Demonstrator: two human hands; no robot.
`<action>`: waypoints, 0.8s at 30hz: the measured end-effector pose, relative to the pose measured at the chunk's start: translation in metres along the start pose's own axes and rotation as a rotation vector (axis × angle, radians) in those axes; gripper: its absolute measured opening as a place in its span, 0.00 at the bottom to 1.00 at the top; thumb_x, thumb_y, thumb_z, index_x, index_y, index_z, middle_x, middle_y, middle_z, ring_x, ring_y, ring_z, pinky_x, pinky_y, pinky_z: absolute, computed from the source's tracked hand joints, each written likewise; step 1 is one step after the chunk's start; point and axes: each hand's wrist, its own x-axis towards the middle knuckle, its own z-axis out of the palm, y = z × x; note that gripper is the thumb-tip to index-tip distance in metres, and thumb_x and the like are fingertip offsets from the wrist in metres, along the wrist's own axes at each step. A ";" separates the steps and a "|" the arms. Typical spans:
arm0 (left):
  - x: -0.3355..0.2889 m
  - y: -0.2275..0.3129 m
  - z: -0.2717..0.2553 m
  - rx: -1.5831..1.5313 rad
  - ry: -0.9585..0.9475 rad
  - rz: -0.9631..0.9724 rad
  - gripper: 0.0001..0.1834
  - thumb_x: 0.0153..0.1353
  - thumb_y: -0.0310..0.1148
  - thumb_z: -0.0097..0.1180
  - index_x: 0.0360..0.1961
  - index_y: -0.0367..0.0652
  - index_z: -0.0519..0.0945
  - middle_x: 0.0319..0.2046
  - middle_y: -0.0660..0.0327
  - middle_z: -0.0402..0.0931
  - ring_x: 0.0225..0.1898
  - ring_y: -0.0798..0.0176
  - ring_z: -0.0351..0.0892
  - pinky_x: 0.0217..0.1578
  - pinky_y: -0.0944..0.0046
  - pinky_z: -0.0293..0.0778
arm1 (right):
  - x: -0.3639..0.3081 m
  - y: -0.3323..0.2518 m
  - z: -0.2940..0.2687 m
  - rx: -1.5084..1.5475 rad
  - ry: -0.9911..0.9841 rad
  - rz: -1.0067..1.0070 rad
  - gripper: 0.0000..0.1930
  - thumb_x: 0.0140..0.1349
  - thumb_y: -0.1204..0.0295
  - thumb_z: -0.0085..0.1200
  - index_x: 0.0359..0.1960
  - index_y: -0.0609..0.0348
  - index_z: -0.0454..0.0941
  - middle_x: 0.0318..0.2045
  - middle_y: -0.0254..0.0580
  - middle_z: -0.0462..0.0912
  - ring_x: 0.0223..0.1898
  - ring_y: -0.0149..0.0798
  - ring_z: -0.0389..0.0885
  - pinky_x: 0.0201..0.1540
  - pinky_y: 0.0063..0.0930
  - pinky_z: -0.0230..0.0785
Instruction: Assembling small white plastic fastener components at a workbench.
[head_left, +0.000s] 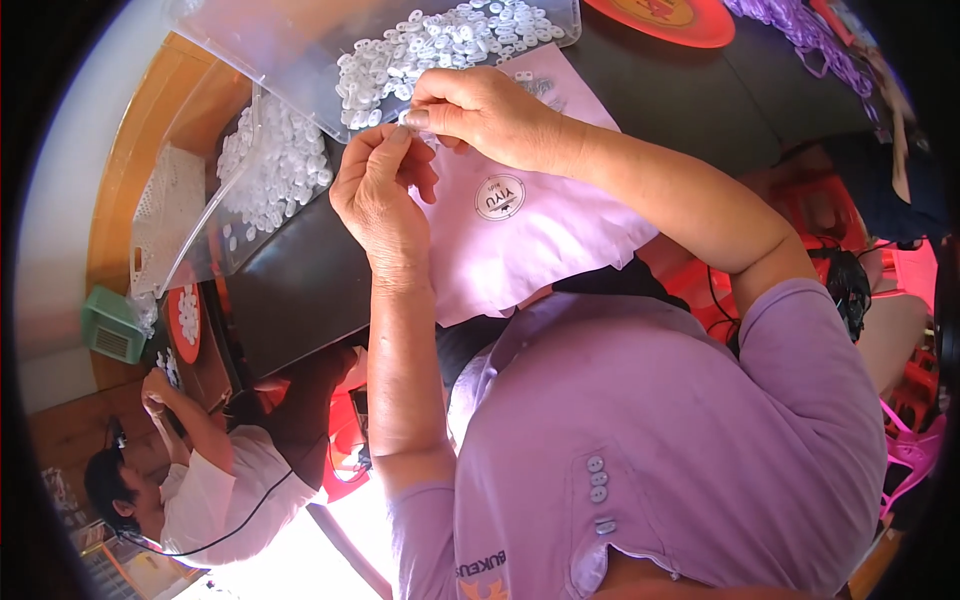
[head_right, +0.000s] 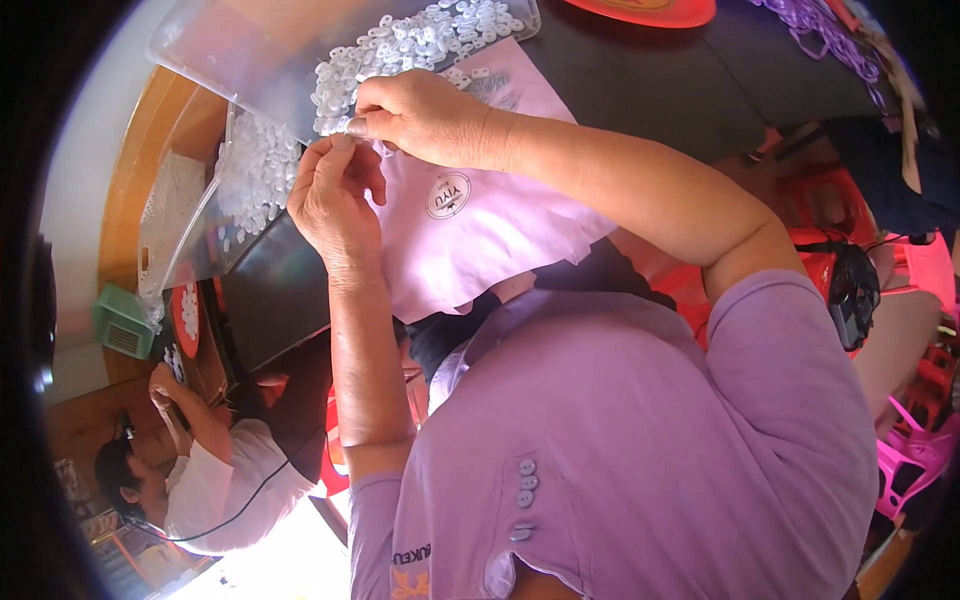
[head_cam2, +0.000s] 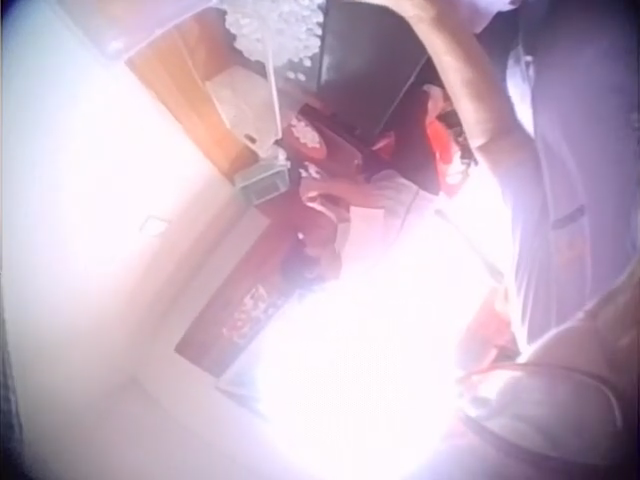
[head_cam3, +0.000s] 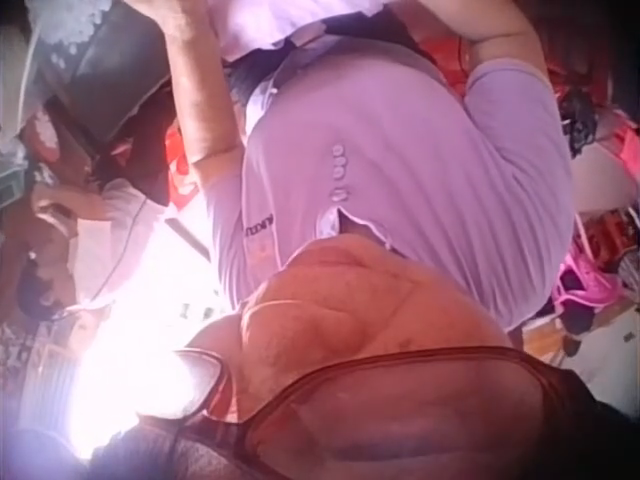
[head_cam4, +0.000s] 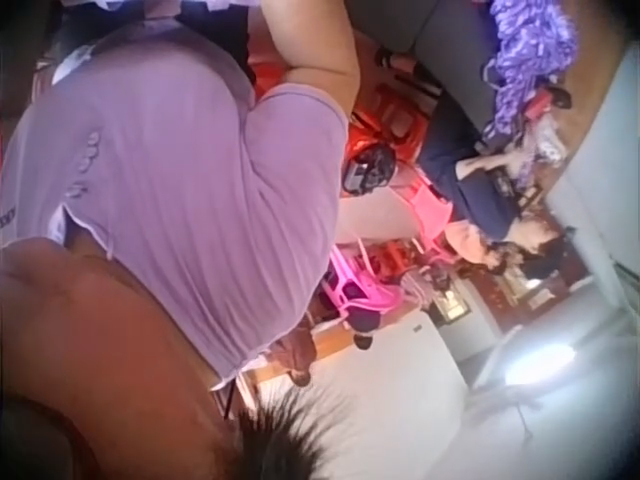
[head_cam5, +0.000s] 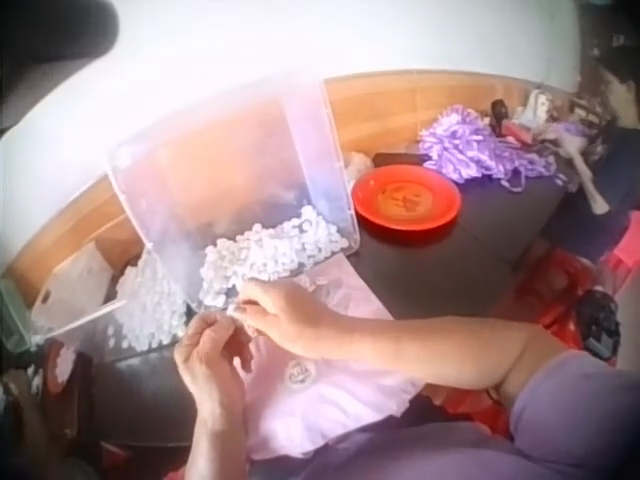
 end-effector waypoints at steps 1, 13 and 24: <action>0.000 0.000 -0.002 -0.033 -0.015 -0.005 0.09 0.64 0.29 0.54 0.34 0.31 0.77 0.25 0.55 0.78 0.19 0.68 0.72 0.16 0.70 0.64 | -0.001 -0.002 0.000 0.010 -0.018 0.012 0.09 0.67 0.69 0.52 0.34 0.62 0.75 0.20 0.32 0.74 0.22 0.25 0.72 0.27 0.22 0.66; -0.002 0.001 0.001 0.039 -0.024 0.005 0.09 0.64 0.29 0.55 0.33 0.31 0.77 0.23 0.57 0.77 0.18 0.69 0.72 0.16 0.71 0.65 | 0.002 -0.004 -0.005 0.038 -0.018 0.044 0.10 0.68 0.67 0.51 0.34 0.61 0.76 0.21 0.31 0.75 0.23 0.24 0.72 0.27 0.21 0.66; -0.001 -0.003 0.001 0.105 -0.025 0.017 0.07 0.65 0.27 0.53 0.33 0.32 0.76 0.24 0.58 0.77 0.20 0.70 0.73 0.17 0.72 0.66 | 0.002 0.001 -0.004 -0.065 -0.033 0.023 0.11 0.68 0.66 0.50 0.33 0.61 0.76 0.20 0.31 0.74 0.23 0.24 0.72 0.27 0.22 0.65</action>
